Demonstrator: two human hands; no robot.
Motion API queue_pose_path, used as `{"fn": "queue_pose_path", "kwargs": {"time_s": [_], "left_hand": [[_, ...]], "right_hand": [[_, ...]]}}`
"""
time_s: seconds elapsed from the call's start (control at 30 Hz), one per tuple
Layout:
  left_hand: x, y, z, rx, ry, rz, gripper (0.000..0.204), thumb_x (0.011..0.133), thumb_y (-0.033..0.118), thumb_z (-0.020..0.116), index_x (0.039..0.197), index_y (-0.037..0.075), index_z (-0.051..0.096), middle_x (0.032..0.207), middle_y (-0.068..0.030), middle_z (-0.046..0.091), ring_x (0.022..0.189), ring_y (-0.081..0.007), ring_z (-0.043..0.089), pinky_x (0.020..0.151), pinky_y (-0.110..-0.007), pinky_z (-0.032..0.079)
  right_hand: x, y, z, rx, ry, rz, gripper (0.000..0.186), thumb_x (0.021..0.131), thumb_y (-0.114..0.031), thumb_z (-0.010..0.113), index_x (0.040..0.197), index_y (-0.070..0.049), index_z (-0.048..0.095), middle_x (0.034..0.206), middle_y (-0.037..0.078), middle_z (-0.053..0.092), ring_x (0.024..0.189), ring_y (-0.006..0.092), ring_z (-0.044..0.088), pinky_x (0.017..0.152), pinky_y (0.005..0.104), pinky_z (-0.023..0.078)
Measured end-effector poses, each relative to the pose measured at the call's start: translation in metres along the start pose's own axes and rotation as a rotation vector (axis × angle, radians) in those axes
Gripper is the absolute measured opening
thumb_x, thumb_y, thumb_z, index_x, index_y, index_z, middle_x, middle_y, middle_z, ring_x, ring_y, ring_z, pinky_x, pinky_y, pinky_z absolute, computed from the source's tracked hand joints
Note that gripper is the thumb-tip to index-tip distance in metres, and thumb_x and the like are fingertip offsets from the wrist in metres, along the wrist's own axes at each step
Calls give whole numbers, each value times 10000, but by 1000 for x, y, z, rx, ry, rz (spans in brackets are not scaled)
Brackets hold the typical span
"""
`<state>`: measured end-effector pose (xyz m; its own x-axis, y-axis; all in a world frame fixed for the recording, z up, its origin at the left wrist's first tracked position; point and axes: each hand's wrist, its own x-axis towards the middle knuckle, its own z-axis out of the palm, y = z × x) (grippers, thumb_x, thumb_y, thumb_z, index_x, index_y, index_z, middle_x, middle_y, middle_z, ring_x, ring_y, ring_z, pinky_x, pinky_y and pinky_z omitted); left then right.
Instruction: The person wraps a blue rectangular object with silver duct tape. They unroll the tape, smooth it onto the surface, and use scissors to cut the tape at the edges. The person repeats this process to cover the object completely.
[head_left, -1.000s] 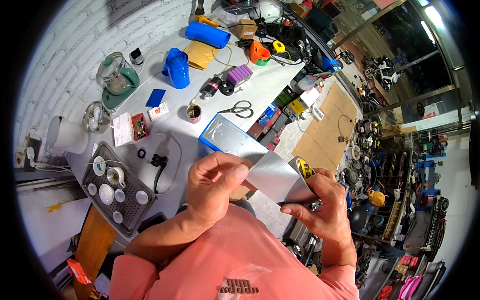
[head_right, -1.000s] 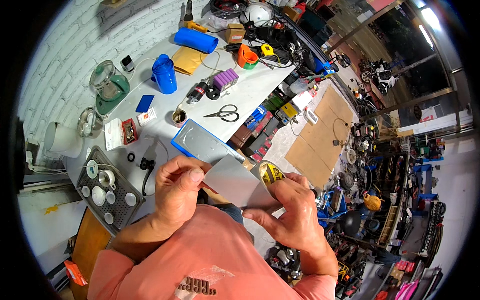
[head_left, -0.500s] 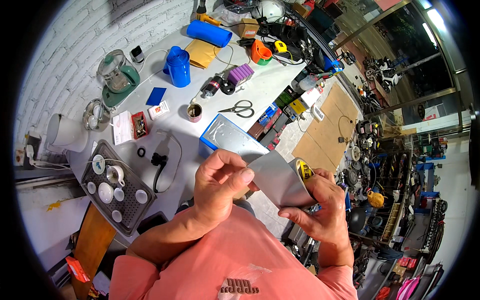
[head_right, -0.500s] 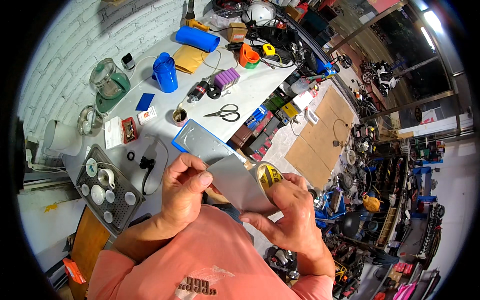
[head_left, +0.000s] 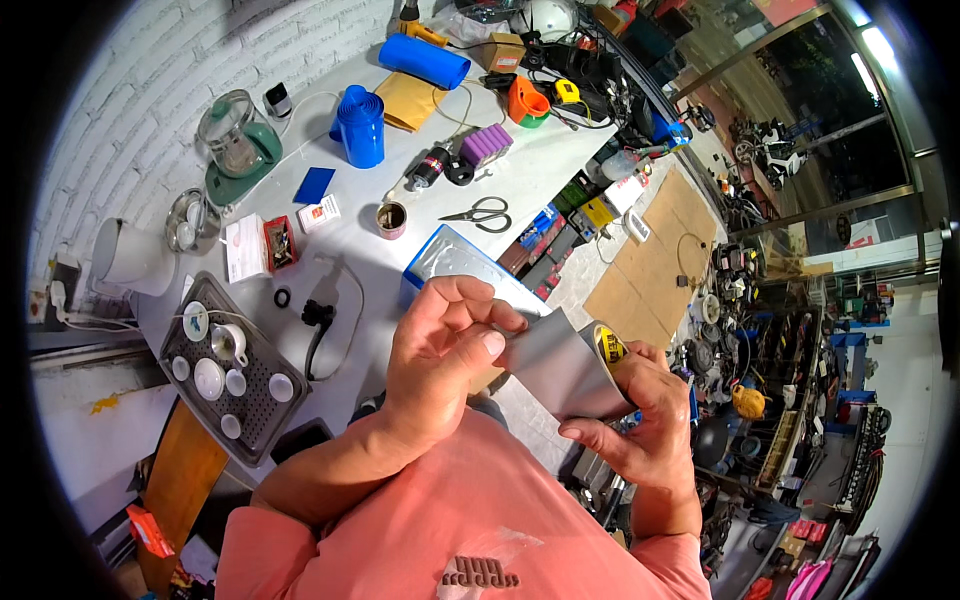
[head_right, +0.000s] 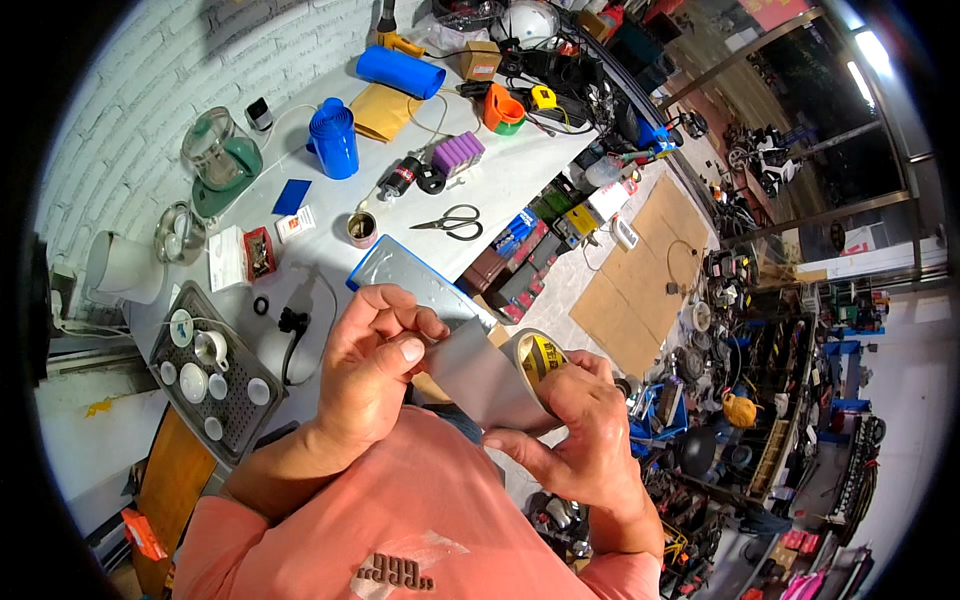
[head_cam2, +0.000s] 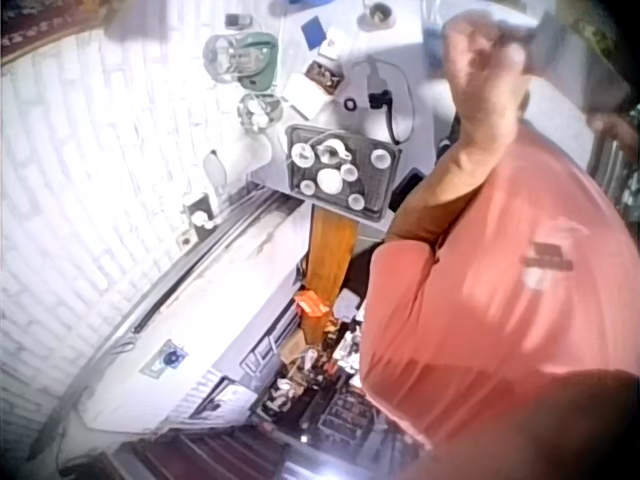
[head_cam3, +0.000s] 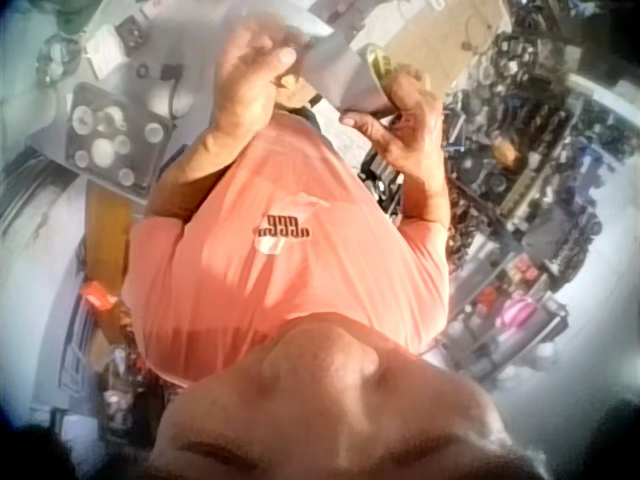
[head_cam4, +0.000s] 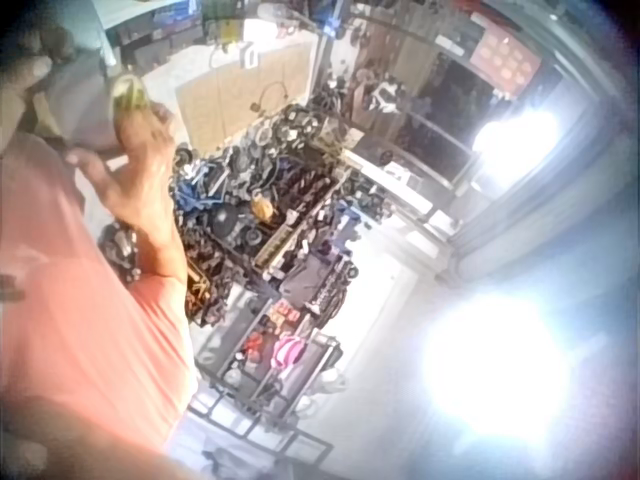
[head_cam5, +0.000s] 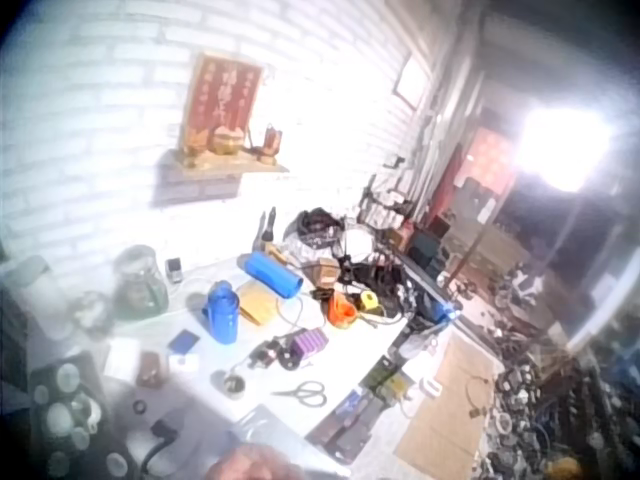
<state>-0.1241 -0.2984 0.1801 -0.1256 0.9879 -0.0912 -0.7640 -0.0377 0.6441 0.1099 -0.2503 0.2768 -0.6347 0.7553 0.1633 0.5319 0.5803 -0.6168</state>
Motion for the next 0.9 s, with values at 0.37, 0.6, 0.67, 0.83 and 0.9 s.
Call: {"fn": "queue_pose_path", "kwargs": {"time_s": [0.37,0.6,0.67,0.83,0.9], "left_hand": [[17,39,-5,171,-239,-393,574,979,82,702,1524,-43,569,1360,-223,736,1080,-178,734,901,-325,623],[19,41,-2,223,-280,-458,498,954,52,736,1432,-40,629,1122,-93,738,1018,-125,689,882,-308,612],[19,40,0,224,-269,-449,467,955,47,746,1403,-36,645,1077,-65,714,1006,-117,674,884,-308,613],[20,38,-2,312,-312,-368,344,968,59,764,1295,-30,711,1062,-36,694,990,-92,651,848,-281,596],[20,38,-3,332,-311,-363,282,976,48,763,1247,-26,737,1059,-29,690,973,-85,647,833,-269,582]], "right_hand": [[1,0,-12,-110,-134,-79,676,741,-634,959,837,-35,662,733,73,608,713,330,648,986,529,519],[3,-6,-18,-80,-162,-99,488,737,-396,1007,828,-77,648,699,54,587,712,311,634,980,534,479],[2,-5,-18,-79,-160,-97,486,741,-394,1004,825,-80,641,696,53,591,715,311,640,979,533,479],[-3,4,-15,-105,-161,-77,658,741,-618,963,875,-36,689,719,72,589,720,330,653,983,538,506],[-2,4,-15,-109,-170,-71,661,732,-615,967,870,-31,690,717,75,587,719,336,651,989,542,508]]}}
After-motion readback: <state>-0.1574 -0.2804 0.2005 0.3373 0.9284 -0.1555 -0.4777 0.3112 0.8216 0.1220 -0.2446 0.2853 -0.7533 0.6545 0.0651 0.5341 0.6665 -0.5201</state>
